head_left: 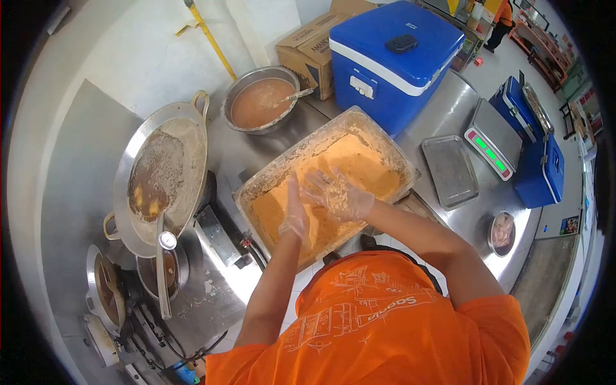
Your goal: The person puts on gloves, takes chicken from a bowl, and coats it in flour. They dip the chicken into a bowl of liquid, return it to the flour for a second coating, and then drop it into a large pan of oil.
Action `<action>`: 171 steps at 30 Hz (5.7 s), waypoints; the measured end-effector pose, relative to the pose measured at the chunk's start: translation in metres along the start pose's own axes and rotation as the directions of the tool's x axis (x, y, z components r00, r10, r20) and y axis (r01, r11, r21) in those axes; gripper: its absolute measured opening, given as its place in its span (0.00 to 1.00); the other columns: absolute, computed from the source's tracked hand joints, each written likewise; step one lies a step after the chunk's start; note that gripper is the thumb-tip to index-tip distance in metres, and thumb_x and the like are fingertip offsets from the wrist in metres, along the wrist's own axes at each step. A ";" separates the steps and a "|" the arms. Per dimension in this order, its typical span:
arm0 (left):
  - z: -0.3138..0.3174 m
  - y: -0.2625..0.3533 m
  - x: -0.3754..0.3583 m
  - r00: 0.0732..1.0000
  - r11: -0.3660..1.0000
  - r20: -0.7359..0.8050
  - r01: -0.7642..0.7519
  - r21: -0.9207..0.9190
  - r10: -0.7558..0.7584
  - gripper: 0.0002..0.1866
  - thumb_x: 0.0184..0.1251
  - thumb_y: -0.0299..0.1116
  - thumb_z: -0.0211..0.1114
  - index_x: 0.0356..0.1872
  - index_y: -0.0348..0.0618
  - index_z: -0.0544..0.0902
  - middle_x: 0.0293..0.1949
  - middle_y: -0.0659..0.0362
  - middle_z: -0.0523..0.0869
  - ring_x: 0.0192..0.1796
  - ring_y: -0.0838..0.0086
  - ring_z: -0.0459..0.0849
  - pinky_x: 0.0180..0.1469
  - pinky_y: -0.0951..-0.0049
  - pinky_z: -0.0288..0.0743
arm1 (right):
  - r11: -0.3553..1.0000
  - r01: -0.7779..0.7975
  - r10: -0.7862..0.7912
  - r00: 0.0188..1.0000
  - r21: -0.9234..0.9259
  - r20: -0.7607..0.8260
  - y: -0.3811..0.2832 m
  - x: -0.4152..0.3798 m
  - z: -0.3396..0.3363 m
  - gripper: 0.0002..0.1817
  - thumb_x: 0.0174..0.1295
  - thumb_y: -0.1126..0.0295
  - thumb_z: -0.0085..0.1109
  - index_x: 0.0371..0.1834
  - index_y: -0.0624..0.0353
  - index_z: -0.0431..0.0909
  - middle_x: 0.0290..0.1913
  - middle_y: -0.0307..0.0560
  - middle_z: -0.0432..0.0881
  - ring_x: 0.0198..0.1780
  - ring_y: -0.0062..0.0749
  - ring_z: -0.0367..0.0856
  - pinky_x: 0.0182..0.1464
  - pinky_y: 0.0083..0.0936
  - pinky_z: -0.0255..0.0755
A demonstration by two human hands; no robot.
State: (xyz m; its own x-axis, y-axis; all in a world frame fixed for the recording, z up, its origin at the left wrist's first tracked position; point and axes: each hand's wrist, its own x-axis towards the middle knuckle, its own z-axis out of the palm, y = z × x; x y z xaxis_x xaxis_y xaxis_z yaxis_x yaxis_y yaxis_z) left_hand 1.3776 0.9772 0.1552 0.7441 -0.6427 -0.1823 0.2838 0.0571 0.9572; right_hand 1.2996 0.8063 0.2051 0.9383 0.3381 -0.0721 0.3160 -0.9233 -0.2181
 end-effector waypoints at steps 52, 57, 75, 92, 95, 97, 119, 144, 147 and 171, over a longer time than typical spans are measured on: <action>0.234 0.038 0.035 0.943 0.998 -0.330 0.025 -0.053 -0.041 0.37 0.78 0.60 0.53 0.79 0.50 0.62 0.79 0.49 0.61 0.81 0.59 0.58 0.79 0.53 0.50 | 0.357 -0.931 0.906 0.364 0.069 0.215 0.220 -0.625 -0.003 0.19 0.65 0.51 0.59 0.47 0.51 0.88 0.51 0.47 0.88 0.57 0.47 0.83 0.62 0.40 0.74; 0.241 0.038 0.030 0.936 0.999 -0.352 0.041 0.034 -0.026 0.37 0.78 0.59 0.53 0.79 0.50 0.63 0.78 0.49 0.62 0.80 0.59 0.59 0.80 0.51 0.49 | 0.251 -0.888 0.967 0.217 0.385 -0.132 0.254 -0.668 0.027 0.15 0.68 0.56 0.59 0.41 0.53 0.90 0.44 0.50 0.89 0.55 0.49 0.83 0.60 0.41 0.74; 0.173 0.006 0.043 0.837 0.992 -0.540 0.123 0.021 -0.092 0.34 0.78 0.55 0.54 0.78 0.50 0.65 0.78 0.55 0.65 0.78 0.63 0.63 0.77 0.55 0.54 | 0.244 -0.932 0.958 0.188 0.267 -0.218 0.183 -0.636 -0.031 0.10 0.63 0.59 0.64 0.39 0.52 0.85 0.42 0.45 0.86 0.45 0.44 0.87 0.49 0.44 0.78; 0.152 -0.013 0.018 0.825 0.988 -0.545 0.148 -0.046 -0.149 0.36 0.76 0.56 0.56 0.78 0.49 0.65 0.76 0.55 0.68 0.75 0.65 0.66 0.73 0.57 0.59 | 0.239 -0.969 0.942 0.246 0.057 0.230 0.236 -0.629 -0.022 0.22 0.62 0.51 0.63 0.52 0.54 0.86 0.50 0.54 0.87 0.55 0.51 0.85 0.57 0.45 0.77; 0.151 -0.012 0.010 0.818 0.986 -0.557 0.169 -0.008 -0.145 0.36 0.76 0.56 0.55 0.78 0.49 0.65 0.76 0.56 0.68 0.74 0.66 0.67 0.73 0.58 0.59 | 0.285 -0.948 0.956 0.292 0.144 0.026 0.238 -0.661 0.031 0.23 0.65 0.51 0.60 0.55 0.53 0.84 0.53 0.53 0.87 0.56 0.51 0.85 0.58 0.42 0.78; 0.151 -0.013 0.005 0.816 0.985 -0.562 0.170 0.012 -0.134 0.36 0.76 0.57 0.54 0.78 0.50 0.65 0.76 0.57 0.69 0.74 0.66 0.68 0.73 0.59 0.58 | 0.383 -0.878 0.921 0.389 0.288 -0.039 0.250 -0.690 0.081 0.24 0.66 0.50 0.58 0.57 0.52 0.83 0.54 0.52 0.87 0.57 0.50 0.85 0.59 0.40 0.78; 0.158 -0.014 -0.027 0.788 0.984 -0.602 0.179 0.025 -0.128 0.34 0.76 0.55 0.58 0.76 0.49 0.67 0.75 0.56 0.70 0.74 0.65 0.68 0.72 0.58 0.59 | 0.520 -0.846 0.791 0.423 -0.120 0.442 0.306 -0.649 0.080 0.22 0.68 0.46 0.52 0.46 0.50 0.87 0.46 0.45 0.88 0.50 0.42 0.86 0.57 0.44 0.78; 0.150 -0.021 -0.022 0.757 0.970 -0.641 0.229 0.080 -0.125 0.30 0.78 0.52 0.51 0.76 0.52 0.68 0.76 0.56 0.70 0.75 0.65 0.69 0.72 0.58 0.61 | 0.003 -0.728 0.995 0.072 0.686 0.071 0.271 -0.690 0.007 0.08 0.59 0.70 0.68 0.41 0.55 0.85 0.34 0.41 0.87 0.37 0.40 0.85 0.45 0.34 0.80; 0.145 -0.024 -0.019 0.754 0.969 -0.643 0.235 0.072 -0.135 0.31 0.77 0.53 0.54 0.75 0.52 0.68 0.76 0.56 0.71 0.74 0.65 0.69 0.71 0.58 0.61 | -0.128 -0.419 0.989 0.019 0.899 0.149 0.265 -0.707 -0.001 0.04 0.63 0.74 0.66 0.40 0.56 0.84 0.34 0.37 0.85 0.35 0.27 0.83 0.40 0.25 0.77; 0.130 0.017 -0.052 0.717 0.943 -0.697 0.230 0.242 0.004 0.19 0.74 0.50 0.64 0.55 0.49 0.84 0.55 0.62 0.83 0.60 0.71 0.79 0.56 0.66 0.71 | 0.561 0.110 0.606 0.620 0.820 -0.498 0.086 -0.426 -0.287 0.10 0.57 0.69 0.67 0.42 0.55 0.84 0.43 0.40 0.88 0.45 0.30 0.86 0.46 0.26 0.78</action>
State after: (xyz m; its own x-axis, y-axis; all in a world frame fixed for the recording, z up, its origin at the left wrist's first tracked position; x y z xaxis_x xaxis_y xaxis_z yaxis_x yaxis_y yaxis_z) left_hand 1.2654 0.9120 0.2106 0.9563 0.0713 -0.2835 0.2920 -0.2790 0.9148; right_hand 0.9671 0.5308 0.4964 0.8432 -0.4406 0.3080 0.1659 -0.3317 -0.9287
